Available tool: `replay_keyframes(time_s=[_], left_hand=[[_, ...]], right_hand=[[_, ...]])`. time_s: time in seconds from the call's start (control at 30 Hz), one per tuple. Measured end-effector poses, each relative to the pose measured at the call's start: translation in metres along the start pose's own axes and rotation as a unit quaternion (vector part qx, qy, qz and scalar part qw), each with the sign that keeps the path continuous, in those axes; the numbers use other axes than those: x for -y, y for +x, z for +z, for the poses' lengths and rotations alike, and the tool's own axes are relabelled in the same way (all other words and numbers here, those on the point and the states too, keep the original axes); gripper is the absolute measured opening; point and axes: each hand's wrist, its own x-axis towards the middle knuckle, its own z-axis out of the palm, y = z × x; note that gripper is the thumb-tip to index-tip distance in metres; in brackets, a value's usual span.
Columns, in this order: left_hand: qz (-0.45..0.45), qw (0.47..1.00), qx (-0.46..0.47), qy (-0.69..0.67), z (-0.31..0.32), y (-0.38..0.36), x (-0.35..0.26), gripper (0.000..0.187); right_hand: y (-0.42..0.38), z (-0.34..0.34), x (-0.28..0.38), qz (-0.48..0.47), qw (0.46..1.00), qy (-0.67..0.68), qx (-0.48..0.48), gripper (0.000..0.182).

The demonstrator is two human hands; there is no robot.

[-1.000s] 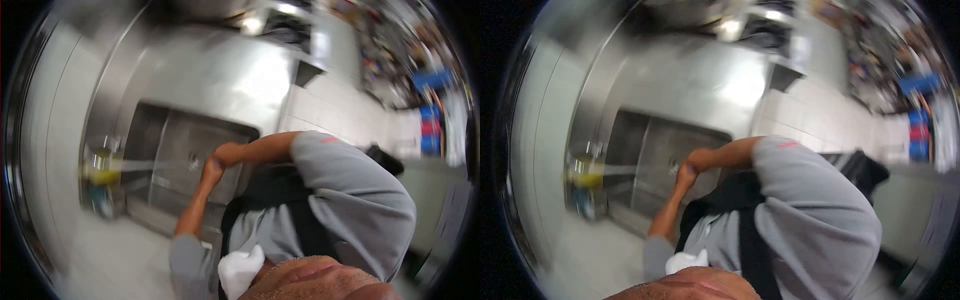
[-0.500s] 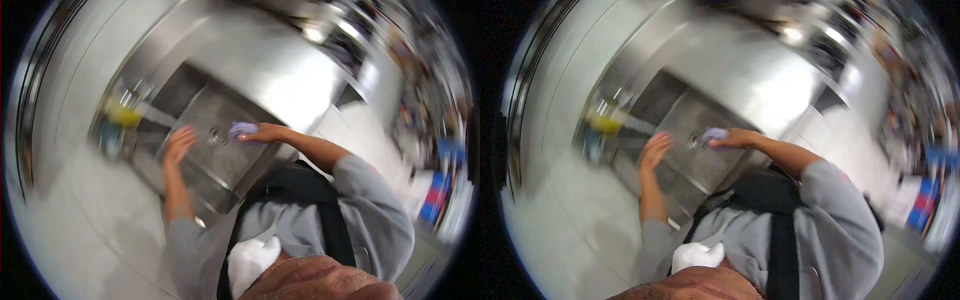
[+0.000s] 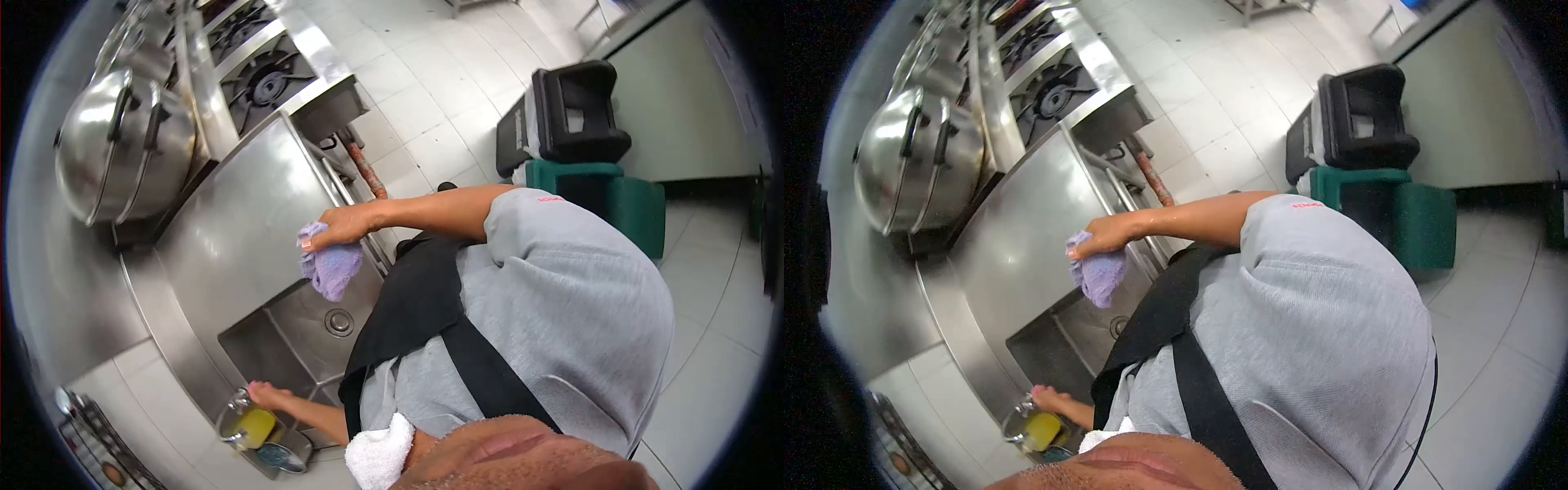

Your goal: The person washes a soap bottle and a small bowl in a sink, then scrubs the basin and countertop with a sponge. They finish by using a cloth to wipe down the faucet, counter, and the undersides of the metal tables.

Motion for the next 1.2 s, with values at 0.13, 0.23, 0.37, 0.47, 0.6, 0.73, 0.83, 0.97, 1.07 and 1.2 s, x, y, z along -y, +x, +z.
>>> replay_keyframes(time_s=[0.13, 0.23, 0.37, 0.47, 0.6, 0.73, 0.83, 0.97, 1.07, 1.2], left_hand=[[0.07, 0.944, 0.298, -0.128, 0.1, -0.173, -0.102, 0.028], [0.202, 0.873, 0.439, -0.061, 0.17, -0.277, -0.168, 0.034], [0.223, 0.763, 0.604, -0.055, 0.241, -0.391, -0.222, 0.032], [0.193, 0.724, 0.66, -0.056, 0.283, -0.414, -0.212, 0.027], [0.3, 0.731, 0.611, -0.053, 0.302, -0.447, -0.216, 0.023], [0.326, 0.763, 0.554, -0.069, 0.321, -0.463, -0.22, 0.022], [0.327, 0.738, 0.586, -0.063, 0.322, -0.465, -0.233, 0.017], [0.274, 0.645, 0.707, -0.095, 0.317, -0.515, -0.259, 0.032], [0.286, 0.611, 0.736, 0.06, 0.325, -0.528, -0.273, 0.032], [0.363, 0.647, 0.669, 0.048, 0.345, -0.512, -0.26, 0.027]], right_hand=[[-0.009, -0.044, -0.044, 0.056, 0.991, 0.049, -0.114, 0.05], [-0.015, -0.071, -0.072, 0.11, 0.978, 0.051, -0.169, 0.044], [-0.05, -0.095, -0.072, -0.027, 0.972, 0.234, 0.025, 0.034], [-0.081, -0.118, -0.071, -0.036, 0.954, 0.296, -0.001, 0.033], [-0.11, -0.146, -0.084, -0.034, 0.962, 0.271, -0.01, 0.039], [-0.123, -0.171, -0.106, -0.08, 0.992, 0.073, -0.06, 0.033], [-0.146, -0.197, -0.108, -0.086, 0.994, 0.052, -0.044, 0.022], [-0.166, -0.221, -0.097, -0.158, 0.986, 0.047, -0.039, 0.026], [-0.181, -0.245, -0.087, -0.208, 0.971, -0.008, -0.12, 0.031], [-0.213, -0.279, -0.083, -0.201, 0.951, 0.062, -0.226, 0.03]])
